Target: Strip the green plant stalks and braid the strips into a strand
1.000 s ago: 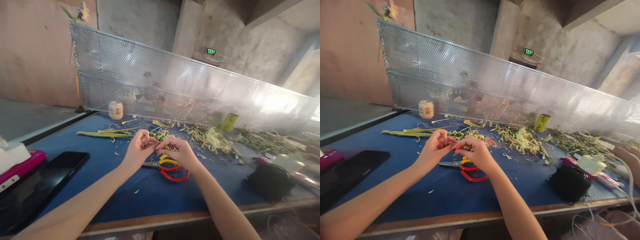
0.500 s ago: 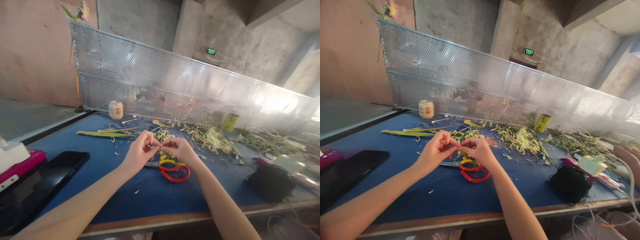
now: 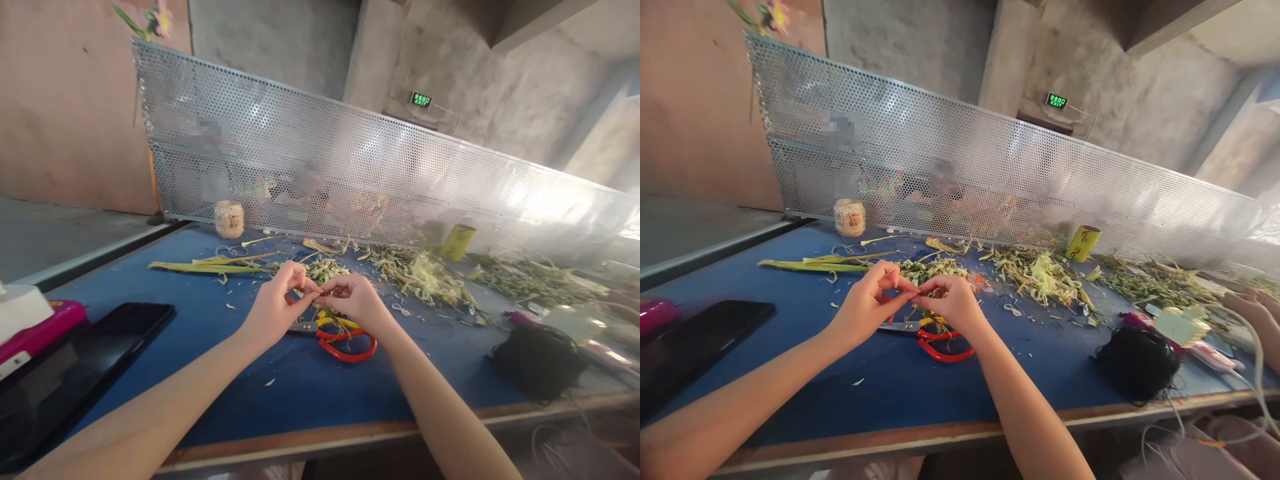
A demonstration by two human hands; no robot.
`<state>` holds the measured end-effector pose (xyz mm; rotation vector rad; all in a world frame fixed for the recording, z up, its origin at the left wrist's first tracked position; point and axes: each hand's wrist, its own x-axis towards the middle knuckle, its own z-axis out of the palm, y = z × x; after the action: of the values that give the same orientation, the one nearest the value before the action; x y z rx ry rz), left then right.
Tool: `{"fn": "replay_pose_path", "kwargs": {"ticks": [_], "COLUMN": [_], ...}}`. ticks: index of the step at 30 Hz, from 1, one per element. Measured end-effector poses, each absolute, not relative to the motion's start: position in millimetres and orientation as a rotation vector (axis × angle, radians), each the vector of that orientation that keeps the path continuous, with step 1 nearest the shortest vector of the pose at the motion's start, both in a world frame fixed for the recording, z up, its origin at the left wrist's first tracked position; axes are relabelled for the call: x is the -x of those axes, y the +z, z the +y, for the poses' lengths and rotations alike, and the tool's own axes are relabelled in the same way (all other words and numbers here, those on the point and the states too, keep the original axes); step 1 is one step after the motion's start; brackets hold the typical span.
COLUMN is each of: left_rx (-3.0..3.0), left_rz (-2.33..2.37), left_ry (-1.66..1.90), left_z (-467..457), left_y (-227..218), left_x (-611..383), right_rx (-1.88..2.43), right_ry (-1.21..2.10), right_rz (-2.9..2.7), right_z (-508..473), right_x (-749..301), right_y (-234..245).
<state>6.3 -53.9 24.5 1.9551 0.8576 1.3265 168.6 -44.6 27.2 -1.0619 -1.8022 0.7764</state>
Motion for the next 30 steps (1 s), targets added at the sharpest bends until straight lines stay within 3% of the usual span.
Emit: {"fn": "replay_pose_path", "kwargs": {"ticks": [11, 17, 24, 30], "left_rx": [-2.065, -1.736, -1.617, -1.738], "left_rz": [0.930, 0.828, 0.917, 0.937], "left_ry": [1.338, 1.365, 1.105, 1.115], "left_z": [-54.0, -48.9, -43.4, -39.9], "left_y": [23.4, 24.0, 16.2, 13.9], "left_x": [-5.4, -6.5, -6.8, -4.5], "right_rx": [1.136, 1.142, 1.146, 1.152], "right_ry": [0.793, 0.715, 0.595, 0.523], "right_rz": [-1.691, -1.679, -1.674, -1.669], "right_z": [-41.9, -40.0, -39.2, -35.8], "right_x": [-162.9, -163.9, -166.2, -166.2], "right_y": [22.2, 20.3, 20.5, 15.8]}}
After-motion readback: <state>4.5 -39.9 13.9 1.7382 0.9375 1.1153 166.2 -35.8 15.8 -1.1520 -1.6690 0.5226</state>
